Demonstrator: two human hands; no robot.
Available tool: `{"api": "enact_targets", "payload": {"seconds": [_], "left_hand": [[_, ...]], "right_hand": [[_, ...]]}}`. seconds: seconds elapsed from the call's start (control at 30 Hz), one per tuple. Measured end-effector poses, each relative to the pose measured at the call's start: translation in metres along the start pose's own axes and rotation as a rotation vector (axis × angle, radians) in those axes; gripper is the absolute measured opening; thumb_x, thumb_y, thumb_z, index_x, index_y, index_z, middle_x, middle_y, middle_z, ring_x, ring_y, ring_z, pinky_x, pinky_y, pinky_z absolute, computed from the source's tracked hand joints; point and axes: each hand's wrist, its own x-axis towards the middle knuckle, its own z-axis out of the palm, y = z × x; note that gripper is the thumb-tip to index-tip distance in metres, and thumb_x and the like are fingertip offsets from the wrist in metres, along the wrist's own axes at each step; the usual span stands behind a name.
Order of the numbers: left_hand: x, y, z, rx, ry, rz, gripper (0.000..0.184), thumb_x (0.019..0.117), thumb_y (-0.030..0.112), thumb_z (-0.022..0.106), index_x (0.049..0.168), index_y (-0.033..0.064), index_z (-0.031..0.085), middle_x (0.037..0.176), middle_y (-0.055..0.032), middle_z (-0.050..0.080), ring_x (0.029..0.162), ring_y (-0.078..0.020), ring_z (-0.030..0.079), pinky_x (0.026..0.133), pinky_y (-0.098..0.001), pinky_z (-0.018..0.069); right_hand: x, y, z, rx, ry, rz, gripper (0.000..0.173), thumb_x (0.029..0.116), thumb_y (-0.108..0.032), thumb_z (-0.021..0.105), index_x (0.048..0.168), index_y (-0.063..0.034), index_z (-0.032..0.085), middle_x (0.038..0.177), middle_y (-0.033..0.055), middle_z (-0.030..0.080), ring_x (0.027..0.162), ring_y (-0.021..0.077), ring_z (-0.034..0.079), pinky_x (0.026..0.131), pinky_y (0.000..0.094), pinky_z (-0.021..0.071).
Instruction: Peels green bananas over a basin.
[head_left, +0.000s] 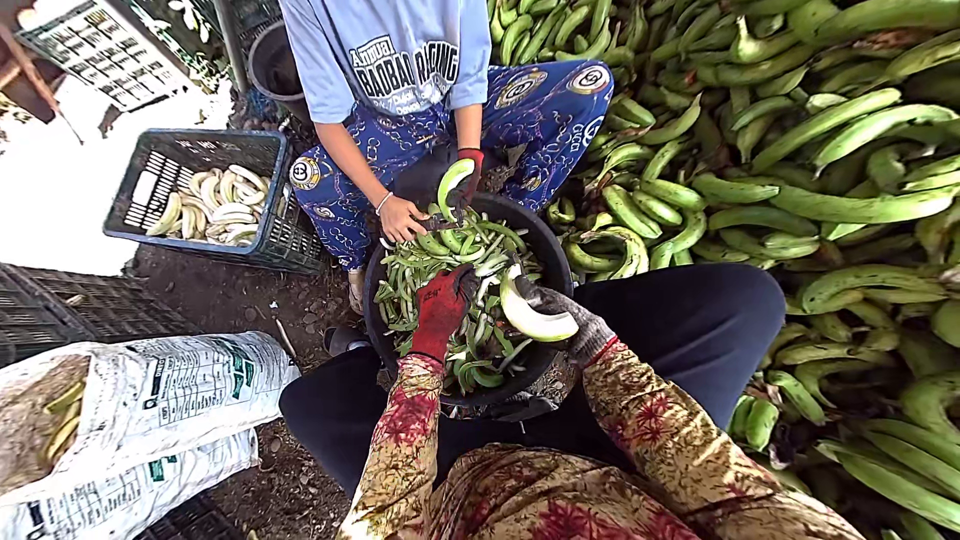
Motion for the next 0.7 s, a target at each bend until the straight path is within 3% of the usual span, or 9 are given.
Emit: {"api": "enact_targets", "payload": {"seconds": [0.17,0.27,0.47,0.53,0.6,0.7], "left_hand": [[-0.007,0.002,-0.001,-0.057,0.029,-0.065,0.042,0.1089,0.04,0.041,0.139,0.0203,0.062,0.125,-0.0167,0.068,0.112,-0.0372,0.066,0.094,-0.0623,0.0492],[-0.017,-0.003,0.009,-0.094,0.064,0.025,0.045,0.1068,0.046,0.043,0.137,0.02,0.066,0.12,-0.0129,0.071,0.107,-0.0322,0.067,0.09,-0.0574,0.0521],[-0.023,-0.016,0.013,-0.129,0.102,0.119,0.046,0.1056,0.045,0.045,0.135,0.0187,0.067,0.118,-0.0135,0.071,0.105,-0.0305,0.067,0.088,-0.0549,0.0531],[-0.02,-0.018,0.007,-0.062,0.017,0.013,0.042,0.1062,0.038,0.048,0.136,0.0162,0.066,0.121,-0.017,0.069,0.108,-0.0349,0.066,0.092,-0.0584,0.051],[-0.019,-0.02,0.008,-0.021,-0.047,-0.152,0.04,0.1072,0.035,0.047,0.126,0.0078,0.069,0.119,-0.021,0.068,0.112,-0.0386,0.065,0.096,-0.0609,0.0488],[-0.028,-0.018,0.007,-0.245,-0.078,-0.258,0.05,0.1109,0.043,0.035,0.134,0.0102,0.064,0.124,-0.0168,0.069,0.119,-0.0303,0.064,0.104,-0.0551,0.0469]], "right_hand": [[0.005,-0.004,0.011,-0.102,0.124,-0.007,0.052,0.1044,-0.043,0.047,0.143,-0.0079,0.049,0.124,0.0155,0.068,0.105,0.0276,0.07,0.087,0.0437,0.0606],[0.009,-0.004,0.013,-0.069,0.17,-0.033,0.043,0.1069,-0.036,0.047,0.138,-0.0067,0.055,0.118,0.0145,0.068,0.103,0.0251,0.069,0.087,0.0427,0.0607],[0.003,-0.005,0.008,-0.056,-0.065,0.017,0.038,0.1042,-0.034,0.05,0.13,-0.0066,0.058,0.111,0.0125,0.071,0.097,0.0228,0.071,0.084,0.0392,0.0611],[-0.003,-0.01,0.016,-0.218,-0.108,0.066,0.032,0.1024,-0.025,0.054,0.125,-0.0046,0.06,0.106,0.0081,0.071,0.094,0.0161,0.07,0.085,0.0336,0.06],[-0.01,-0.016,0.027,-0.352,-0.054,0.106,0.038,0.1021,-0.026,0.057,0.134,-0.0046,0.057,0.11,0.0071,0.071,0.097,0.0131,0.069,0.089,0.0314,0.0589],[-0.001,-0.01,0.021,-0.315,0.223,0.015,0.037,0.1047,-0.024,0.052,0.136,-0.0039,0.056,0.114,0.01,0.069,0.101,0.0146,0.067,0.089,0.0332,0.0569]]}}
